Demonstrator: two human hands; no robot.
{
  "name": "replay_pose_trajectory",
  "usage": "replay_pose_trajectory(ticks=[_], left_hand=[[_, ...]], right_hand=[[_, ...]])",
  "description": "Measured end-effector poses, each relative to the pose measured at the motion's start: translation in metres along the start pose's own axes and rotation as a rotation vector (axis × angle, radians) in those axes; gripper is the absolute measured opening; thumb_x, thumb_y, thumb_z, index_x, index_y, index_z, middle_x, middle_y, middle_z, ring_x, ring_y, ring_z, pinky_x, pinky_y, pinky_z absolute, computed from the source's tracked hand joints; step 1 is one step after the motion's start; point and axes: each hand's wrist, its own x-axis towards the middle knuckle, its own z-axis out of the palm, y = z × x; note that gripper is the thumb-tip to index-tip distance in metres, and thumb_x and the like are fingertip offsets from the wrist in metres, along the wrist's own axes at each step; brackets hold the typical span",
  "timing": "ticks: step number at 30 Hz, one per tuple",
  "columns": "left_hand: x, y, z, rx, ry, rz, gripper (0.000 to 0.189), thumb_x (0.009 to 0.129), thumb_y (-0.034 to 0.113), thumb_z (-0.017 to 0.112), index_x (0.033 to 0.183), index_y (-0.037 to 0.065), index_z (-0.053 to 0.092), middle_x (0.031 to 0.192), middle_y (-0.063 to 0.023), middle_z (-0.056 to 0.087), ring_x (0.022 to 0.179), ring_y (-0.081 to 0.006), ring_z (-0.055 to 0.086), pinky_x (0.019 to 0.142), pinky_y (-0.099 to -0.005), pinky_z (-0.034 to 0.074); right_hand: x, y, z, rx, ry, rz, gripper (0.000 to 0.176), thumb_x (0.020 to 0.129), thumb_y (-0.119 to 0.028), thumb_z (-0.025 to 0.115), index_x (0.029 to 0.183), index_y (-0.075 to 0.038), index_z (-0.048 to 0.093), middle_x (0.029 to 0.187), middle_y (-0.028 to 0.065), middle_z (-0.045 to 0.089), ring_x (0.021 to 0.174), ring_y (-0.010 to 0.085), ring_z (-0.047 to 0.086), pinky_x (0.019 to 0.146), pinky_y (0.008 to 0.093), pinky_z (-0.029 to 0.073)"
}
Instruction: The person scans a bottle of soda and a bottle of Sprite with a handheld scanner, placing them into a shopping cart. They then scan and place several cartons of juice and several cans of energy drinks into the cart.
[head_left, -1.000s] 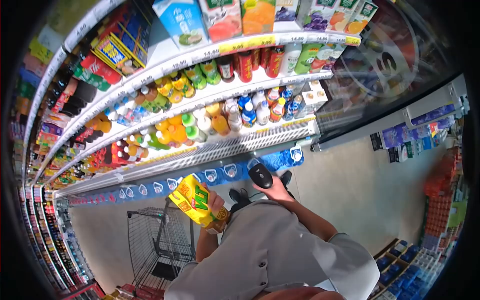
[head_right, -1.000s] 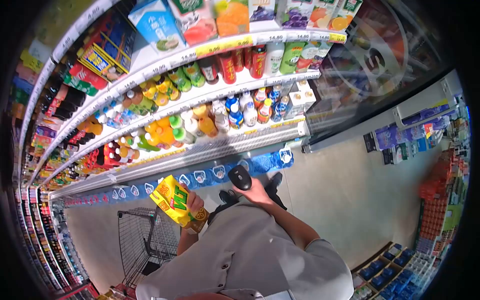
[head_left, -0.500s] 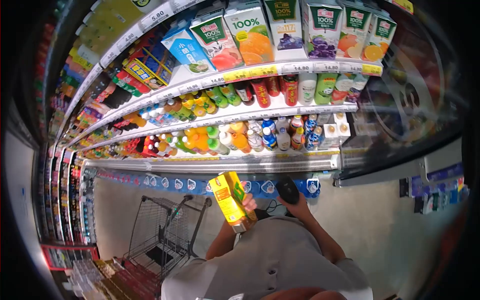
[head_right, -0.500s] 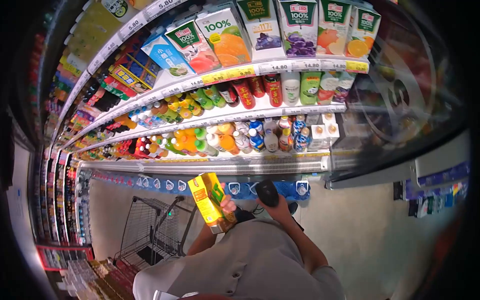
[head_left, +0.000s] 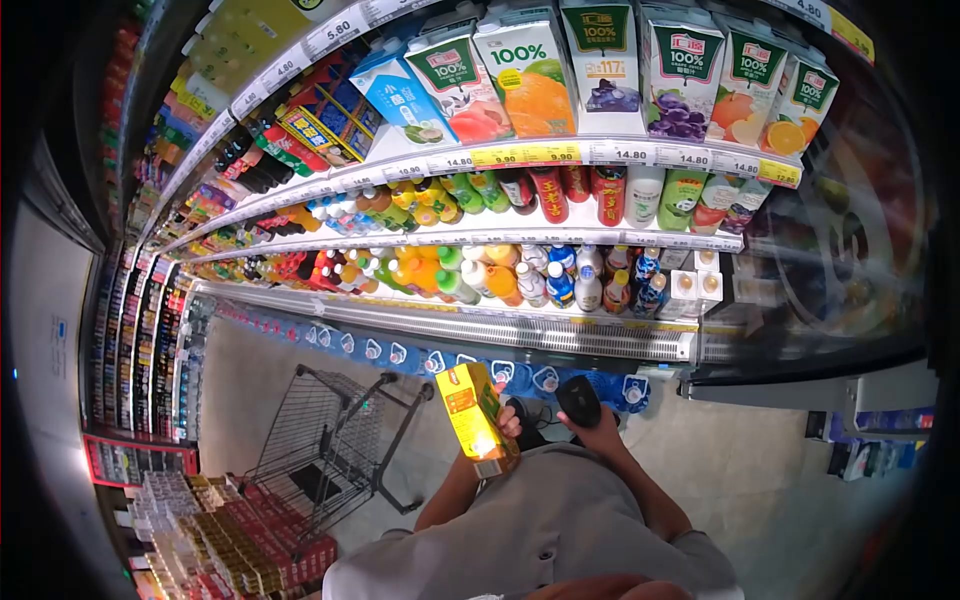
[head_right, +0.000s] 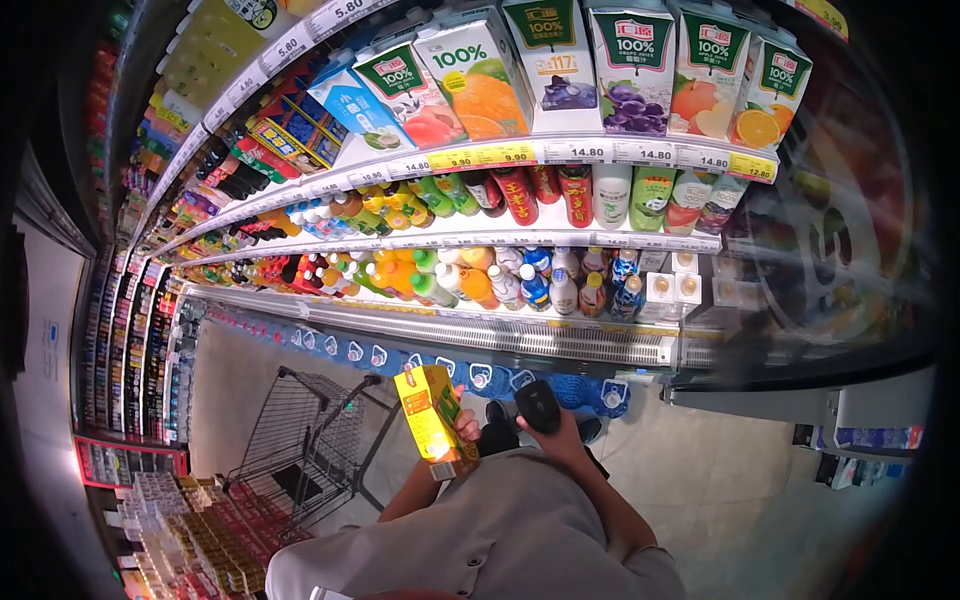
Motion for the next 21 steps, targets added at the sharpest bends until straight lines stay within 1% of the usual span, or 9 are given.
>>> replay_pose_trajectory(ticks=[3,5,8,11,13,15,17,19,21], left_hand=[[-0.001,0.004,0.003,0.116,0.063,0.021,0.067,0.098,0.059,0.052,0.154,0.024,0.039,0.081,-0.0035,0.049,0.071,-0.0191,0.044,0.074,-0.0356,0.038],[0.004,0.014,0.008,0.077,-0.025,-0.024,0.055,0.1,0.048,0.053,0.151,0.029,0.043,0.083,-0.0062,0.046,0.074,-0.0198,0.044,0.076,-0.0358,0.038],[0.004,0.03,0.008,-0.053,-0.045,-0.075,0.059,0.098,0.053,0.054,0.149,0.026,0.046,0.086,-0.0072,0.049,0.077,-0.0216,0.047,0.08,-0.036,0.039],[0.008,0.055,0.021,0.039,0.113,-0.011,0.066,0.094,0.062,0.053,0.143,0.018,0.051,0.094,-0.0104,0.059,0.084,-0.0273,0.058,0.082,-0.04,0.046],[0.015,0.081,0.028,0.045,0.197,0.012,0.074,0.091,0.07,0.049,0.136,0.012,0.056,0.106,-0.0145,0.067,0.094,-0.0349,0.065,0.084,-0.048,0.052],[0.026,0.102,0.029,0.091,0.213,0.186,0.067,0.097,0.065,0.045,0.135,0.012,0.058,0.117,-0.0149,0.068,0.105,-0.0359,0.066,0.092,-0.0528,0.053],[0.037,0.122,0.044,-0.011,0.282,0.307,0.06,0.101,0.058,0.044,0.139,0.013,0.056,0.127,-0.0143,0.066,0.114,-0.0351,0.064,0.101,-0.0532,0.05],[0.047,0.158,0.036,-0.002,0.193,0.337,0.058,0.103,0.052,0.044,0.144,0.012,0.051,0.138,-0.0142,0.061,0.124,-0.0354,0.06,0.108,-0.0544,0.045],[0.063,0.193,0.06,0.136,0.329,0.46,0.06,0.104,0.052,0.042,0.147,0.01,0.048,0.143,-0.0141,0.057,0.127,-0.0355,0.057,0.11,-0.0543,0.043]], right_hand=[[0.004,0.003,0.008,-0.004,0.004,0.002,0.036,0.083,-0.032,0.086,0.1,-0.003,0.072,0.08,0.0032,0.07,0.074,0.0103,0.061,0.069,0.0322,0.052],[0.008,0.006,0.014,-0.008,0.002,0.005,0.036,0.082,-0.032,0.086,0.099,-0.003,0.072,0.08,0.0032,0.07,0.073,0.0106,0.062,0.069,0.0321,0.052],[0.013,-0.003,0.025,0.005,0.017,0.021,0.036,0.082,-0.032,0.086,0.098,-0.003,0.072,0.079,0.0031,0.07,0.071,0.0115,0.063,0.068,0.0319,0.052],[0.015,-0.006,0.037,0.004,0.047,0.025,0.035,0.082,-0.032,0.085,0.097,-0.003,0.072,0.077,0.003,0.07,0.07,0.0119,0.064,0.067,0.0313,0.052],[0.02,-0.009,0.041,-0.027,0.06,0.01,0.034,0.083,-0.032,0.085,0.096,-0.003,0.072,0.076,0.0029,0.071,0.07,0.0119,0.065,0.066,0.0308,0.052],[0.022,-0.014,0.046,-0.025,0.078,0.131,0.034,0.084,-0.029,0.084,0.101,-0.002,0.073,0.083,0.006,0.074,0.076,0.0116,0.066,0.072,0.0343,0.054],[0.027,-0.016,0.053,-0.034,0.101,0.072,0.033,0.084,-0.029,0.084,0.099,-0.002,0.073,0.082,0.0054,0.074,0.073,0.0108,0.065,0.069,0.0339,0.053],[0.028,-0.013,0.06,-0.035,0.107,0.025,0.032,0.084,-0.028,0.084,0.097,-0.001,0.073,0.082,0.0048,0.073,0.07,0.01,0.063,0.067,0.0335,0.053],[0.032,-0.01,0.067,-0.046,0.099,0.049,0.028,0.084,-0.026,0.084,0.095,-0.002,0.074,0.077,0.0031,0.072,0.066,0.0085,0.061,0.064,0.0315,0.051]])
